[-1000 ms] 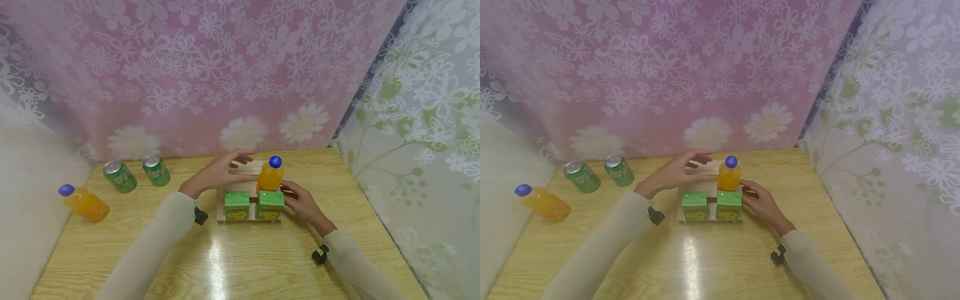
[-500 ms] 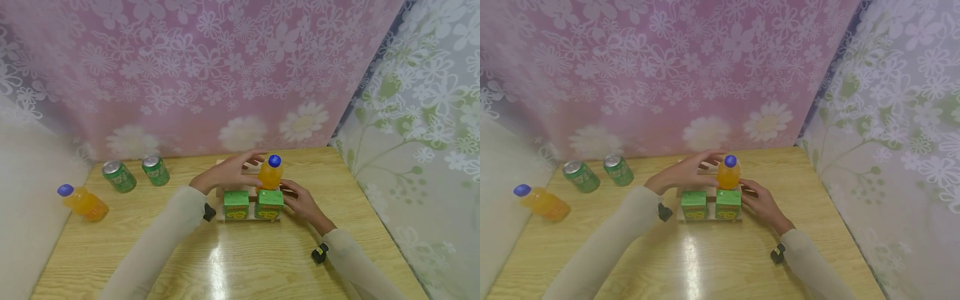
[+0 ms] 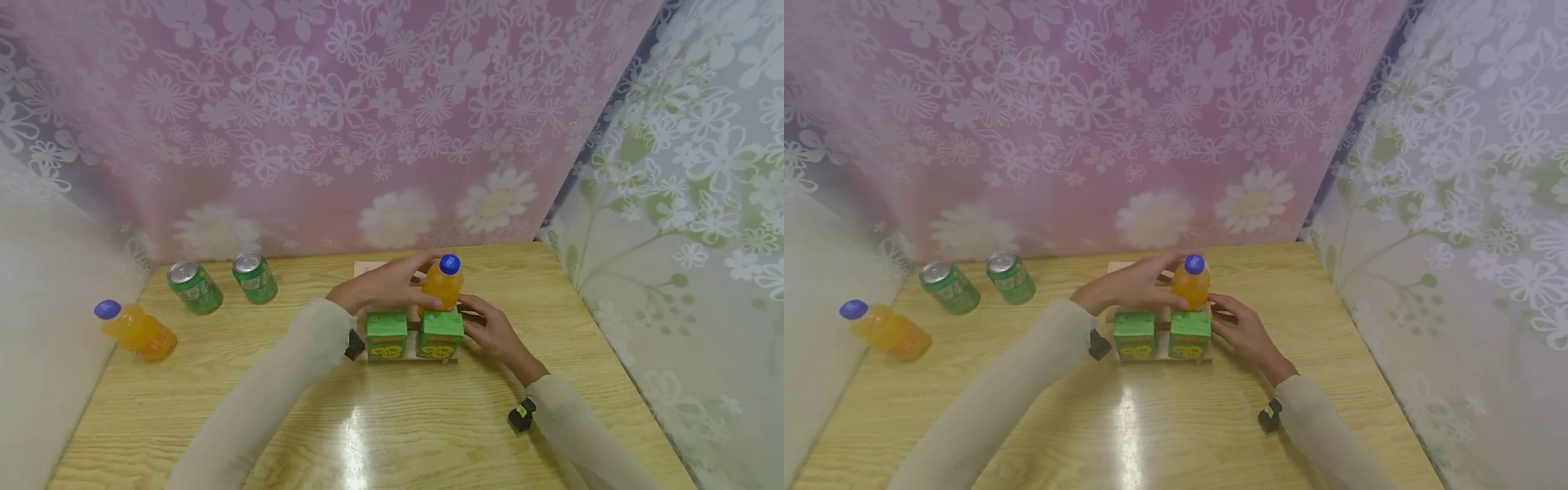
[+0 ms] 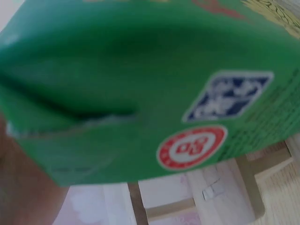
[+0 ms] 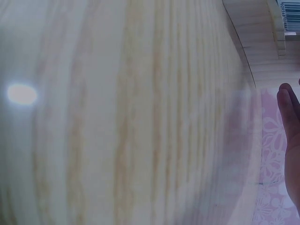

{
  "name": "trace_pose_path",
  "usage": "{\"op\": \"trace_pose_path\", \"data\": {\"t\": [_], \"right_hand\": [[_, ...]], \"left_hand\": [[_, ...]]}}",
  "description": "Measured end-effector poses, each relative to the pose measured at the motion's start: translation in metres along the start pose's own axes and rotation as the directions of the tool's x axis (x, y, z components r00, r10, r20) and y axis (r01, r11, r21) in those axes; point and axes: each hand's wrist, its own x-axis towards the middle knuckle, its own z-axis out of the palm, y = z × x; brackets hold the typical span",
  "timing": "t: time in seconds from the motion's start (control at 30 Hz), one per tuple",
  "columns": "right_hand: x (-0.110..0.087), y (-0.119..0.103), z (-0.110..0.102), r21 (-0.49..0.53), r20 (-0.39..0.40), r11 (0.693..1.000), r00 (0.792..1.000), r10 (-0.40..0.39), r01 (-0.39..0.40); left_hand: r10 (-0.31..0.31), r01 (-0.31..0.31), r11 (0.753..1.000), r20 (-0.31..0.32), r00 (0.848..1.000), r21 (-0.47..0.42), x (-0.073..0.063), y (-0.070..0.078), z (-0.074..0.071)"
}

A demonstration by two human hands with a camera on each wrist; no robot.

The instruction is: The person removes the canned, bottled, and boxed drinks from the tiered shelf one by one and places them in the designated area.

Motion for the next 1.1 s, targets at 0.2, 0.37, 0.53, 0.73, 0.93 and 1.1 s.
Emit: {"op": "trace_pose_path", "data": {"t": [0.2, 0.37, 0.53, 0.73, 0.93, 1.1], "right_hand": [[-0.0001, 0.0011, 0.0006, -0.004, -0.002, 1.000, 1.000, -0.005, 0.005], [0.0000, 0.0009, 0.0007, -0.009, -0.005, 1.000, 1.000, -0.005, 0.005], [-0.0002, -0.0001, 0.0006, -0.020, -0.007, 1.000, 1.000, -0.001, 0.001], [-0.0004, -0.0006, 0.0007, -0.024, -0.009, 1.000, 1.000, 0.002, -0.002], [-0.0006, -0.0011, 0.0010, -0.016, -0.001, 1.000, 1.000, 0.004, -0.004], [0.0003, -0.0009, 0.0009, -0.002, 0.002, 1.000, 1.000, 0.010, -0.010]], "left_hand": [[-0.031, 0.031, 0.999, 0.013, 0.999, 0.036, 0.0023, 0.0015, 0.0017], [-0.032, 0.032, 0.998, 0.002, 0.999, 0.048, 0.0031, 0.0017, 0.0021], [-0.033, 0.033, 0.999, -0.008, 0.999, 0.012, 0.0042, 0.0011, 0.0033], [-0.022, 0.022, 1.000, -0.030, 0.999, -0.007, 0.0054, 0.0013, 0.0051], [-0.026, 0.026, 1.000, -0.059, 0.998, -0.007, 0.0046, 0.0007, 0.0062], [-0.021, 0.018, 0.999, -0.096, 0.995, -0.035, 0.0028, -0.0006, 0.0042]]}}
